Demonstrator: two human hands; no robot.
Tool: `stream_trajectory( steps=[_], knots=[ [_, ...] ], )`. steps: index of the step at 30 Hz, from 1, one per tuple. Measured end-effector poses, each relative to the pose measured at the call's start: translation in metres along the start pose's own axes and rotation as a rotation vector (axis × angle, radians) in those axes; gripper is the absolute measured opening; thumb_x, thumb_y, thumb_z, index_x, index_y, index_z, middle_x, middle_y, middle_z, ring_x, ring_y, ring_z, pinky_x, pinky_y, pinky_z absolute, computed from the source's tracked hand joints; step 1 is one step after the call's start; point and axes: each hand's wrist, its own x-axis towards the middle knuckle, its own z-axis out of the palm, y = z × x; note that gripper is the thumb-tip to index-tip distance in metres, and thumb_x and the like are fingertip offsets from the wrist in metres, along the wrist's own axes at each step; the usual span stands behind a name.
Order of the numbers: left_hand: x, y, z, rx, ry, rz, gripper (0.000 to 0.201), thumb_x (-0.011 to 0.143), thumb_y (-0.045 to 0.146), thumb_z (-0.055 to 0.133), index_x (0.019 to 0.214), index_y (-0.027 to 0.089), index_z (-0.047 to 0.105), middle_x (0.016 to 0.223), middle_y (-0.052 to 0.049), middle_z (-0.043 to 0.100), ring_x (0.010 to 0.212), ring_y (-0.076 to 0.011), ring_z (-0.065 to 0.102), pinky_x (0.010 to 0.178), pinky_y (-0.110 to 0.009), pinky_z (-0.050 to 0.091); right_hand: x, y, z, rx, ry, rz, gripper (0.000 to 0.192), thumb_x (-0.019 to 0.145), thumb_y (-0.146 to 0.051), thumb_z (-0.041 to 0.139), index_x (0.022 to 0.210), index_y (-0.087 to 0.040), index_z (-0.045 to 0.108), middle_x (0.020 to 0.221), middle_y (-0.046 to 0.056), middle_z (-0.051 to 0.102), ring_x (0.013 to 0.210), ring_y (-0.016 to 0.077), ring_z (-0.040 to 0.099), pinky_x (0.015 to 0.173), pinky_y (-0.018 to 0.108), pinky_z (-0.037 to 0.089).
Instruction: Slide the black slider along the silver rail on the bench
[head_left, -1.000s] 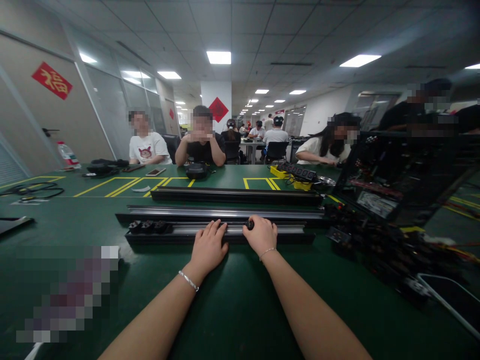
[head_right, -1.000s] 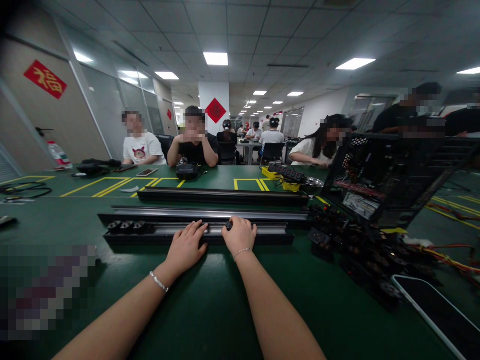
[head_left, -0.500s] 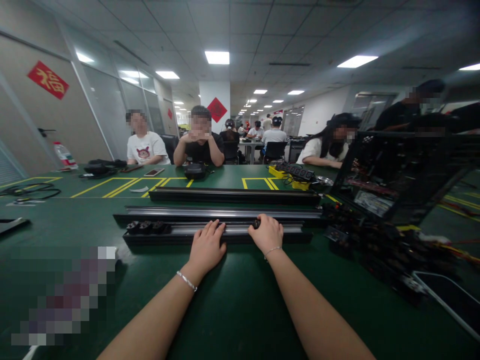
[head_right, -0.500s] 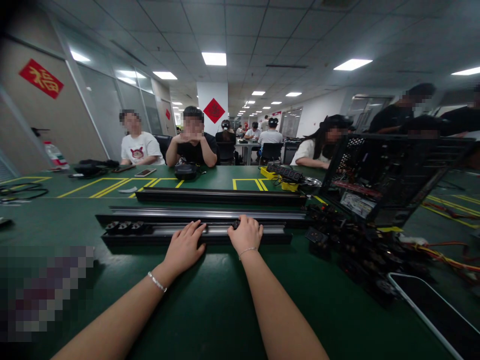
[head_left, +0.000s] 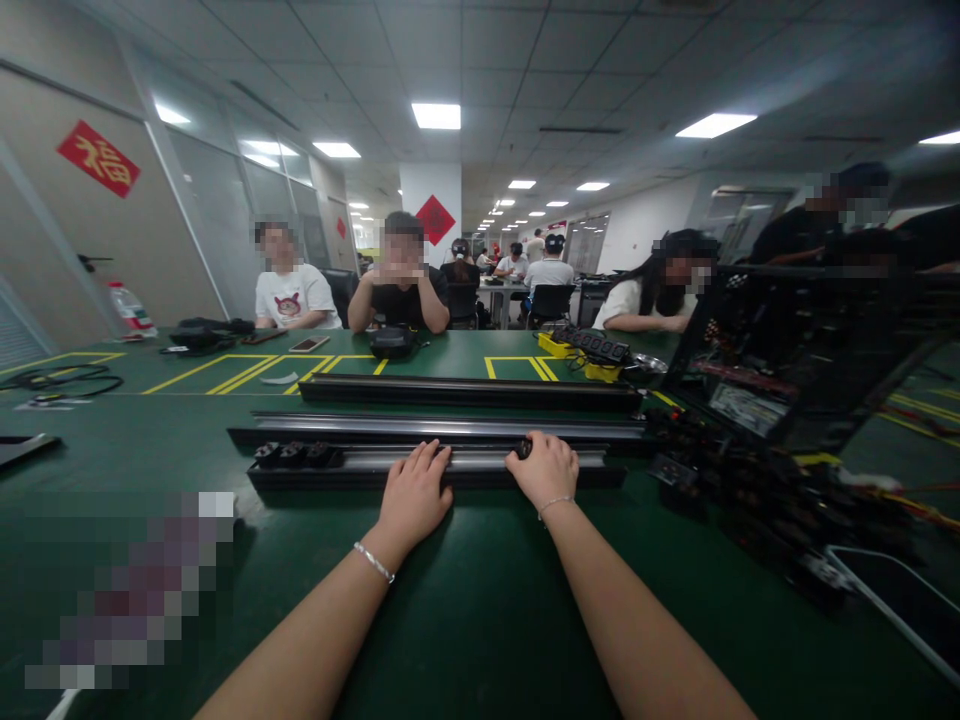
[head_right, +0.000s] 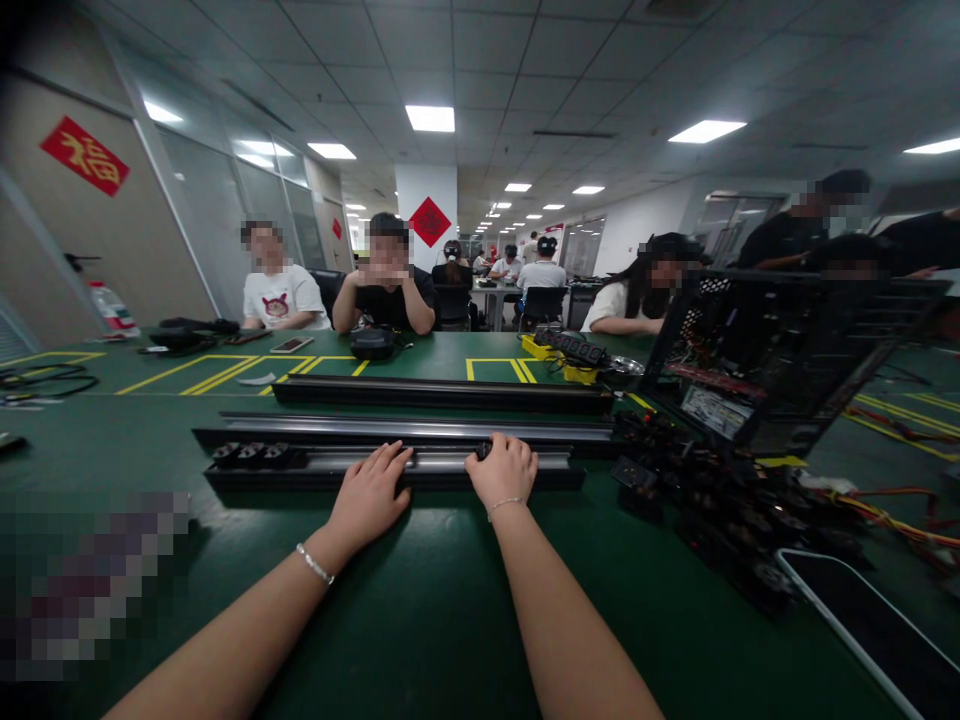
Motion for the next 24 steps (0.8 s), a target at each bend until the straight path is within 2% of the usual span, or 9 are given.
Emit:
stream_trajectory(
  steps=[5,11,17,24],
  knots=[
    [0.000,0.000,-0.001,-0.002,0.002,0.003,0.053,0.079,0.033,0.046,0.132,0.025,0.043,0.142,-0.004,0.041,0.131,-0.0228,0.034,0.100,-0.041,0.033,0.006,0.011,-0.006,0.014,-0.059,-0.026,0.041,0.072,-0.039,0.052,0.109,-0.021,0.058,0.107,0.009,0.061,0.104,0.0259,0.048,0.090,0.036,0.032],
    [-0.001,0.001,-0.002,0.004,0.008,0.005,0.053,0.078,0.032,0.046,0.131,0.024,0.043,0.142,-0.004,0.042,0.130,-0.0228,0.035,0.099,-0.041,0.034,0.008,0.019,-0.008,0.023,-0.026,-0.042,0.038,0.075,-0.033,0.049,0.110,-0.020,0.056,0.103,0.007,0.063,0.099,0.0234,0.052,0.088,0.035,0.033],
    [-0.001,0.000,-0.002,0.012,0.004,0.005,0.054,0.079,0.032,0.045,0.132,0.024,0.043,0.142,-0.004,0.041,0.131,-0.0224,0.034,0.099,-0.040,0.033,0.007,0.021,-0.005,-0.002,0.033,-0.035,0.040,0.074,-0.034,0.050,0.110,-0.019,0.056,0.106,0.009,0.062,0.104,0.0246,0.050,0.092,0.036,0.030],
    [-0.001,-0.001,-0.002,0.009,-0.006,0.004,0.053,0.079,0.032,0.045,0.132,0.024,0.043,0.143,-0.004,0.040,0.130,-0.0223,0.035,0.099,-0.041,0.034,0.012,0.029,-0.010,0.011,-0.017,-0.007,0.036,0.076,-0.030,0.048,0.110,-0.021,0.055,0.106,0.007,0.063,0.102,0.0235,0.052,0.092,0.038,0.029]
  ],
)
